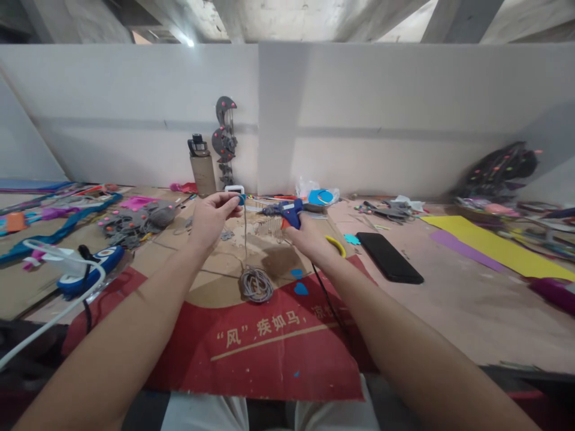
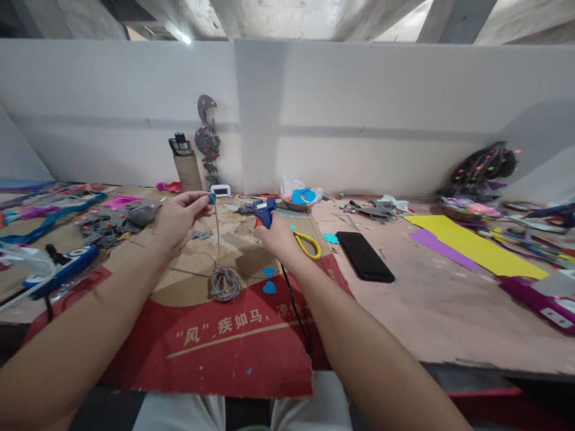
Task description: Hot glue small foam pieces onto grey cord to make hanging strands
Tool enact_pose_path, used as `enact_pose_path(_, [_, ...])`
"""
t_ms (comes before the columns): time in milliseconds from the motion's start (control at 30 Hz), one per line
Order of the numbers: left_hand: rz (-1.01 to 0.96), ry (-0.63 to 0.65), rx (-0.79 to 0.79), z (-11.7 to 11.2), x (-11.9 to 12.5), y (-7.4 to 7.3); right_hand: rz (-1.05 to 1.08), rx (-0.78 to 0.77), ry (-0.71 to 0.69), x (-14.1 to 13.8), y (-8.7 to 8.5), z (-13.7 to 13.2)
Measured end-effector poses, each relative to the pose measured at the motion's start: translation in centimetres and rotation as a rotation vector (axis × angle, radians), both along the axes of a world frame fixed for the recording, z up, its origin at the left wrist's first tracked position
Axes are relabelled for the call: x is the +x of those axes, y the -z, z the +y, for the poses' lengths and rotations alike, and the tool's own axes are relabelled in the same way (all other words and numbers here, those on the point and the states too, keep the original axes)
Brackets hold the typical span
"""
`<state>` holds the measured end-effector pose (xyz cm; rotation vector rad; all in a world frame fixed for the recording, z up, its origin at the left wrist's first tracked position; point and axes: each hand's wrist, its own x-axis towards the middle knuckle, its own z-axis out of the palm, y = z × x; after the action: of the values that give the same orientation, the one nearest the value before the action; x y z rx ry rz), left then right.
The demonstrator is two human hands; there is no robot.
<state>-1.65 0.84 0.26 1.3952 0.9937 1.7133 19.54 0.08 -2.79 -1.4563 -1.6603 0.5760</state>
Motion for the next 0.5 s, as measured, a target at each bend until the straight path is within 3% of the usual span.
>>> enact_pose_path(133, [-0.074, 0.036, -0.040, 0.1, -0.1, -0.1, 0.370, 0.179, -0.179, -1.3, -1.3, -1.7])
enact_pose_path(233, [-0.090, 0.048, -0.035, 0.1, -0.2, 0.0, 0.539, 0.201, -0.360, -2.2, -1.7, -2.8])
enact_pose_path(333, [-0.097, 0.028, -0.010, 0.2, -0.2, 0.0, 0.524, 0.250, -0.446, -2.4, -1.8, -3.3])
enact_pose_path(500, [-0.116, 0.008, 0.035, 0.1, -0.1, 0.0, 0.392, 0.309, -0.432, -2.2, -1.1, -3.0])
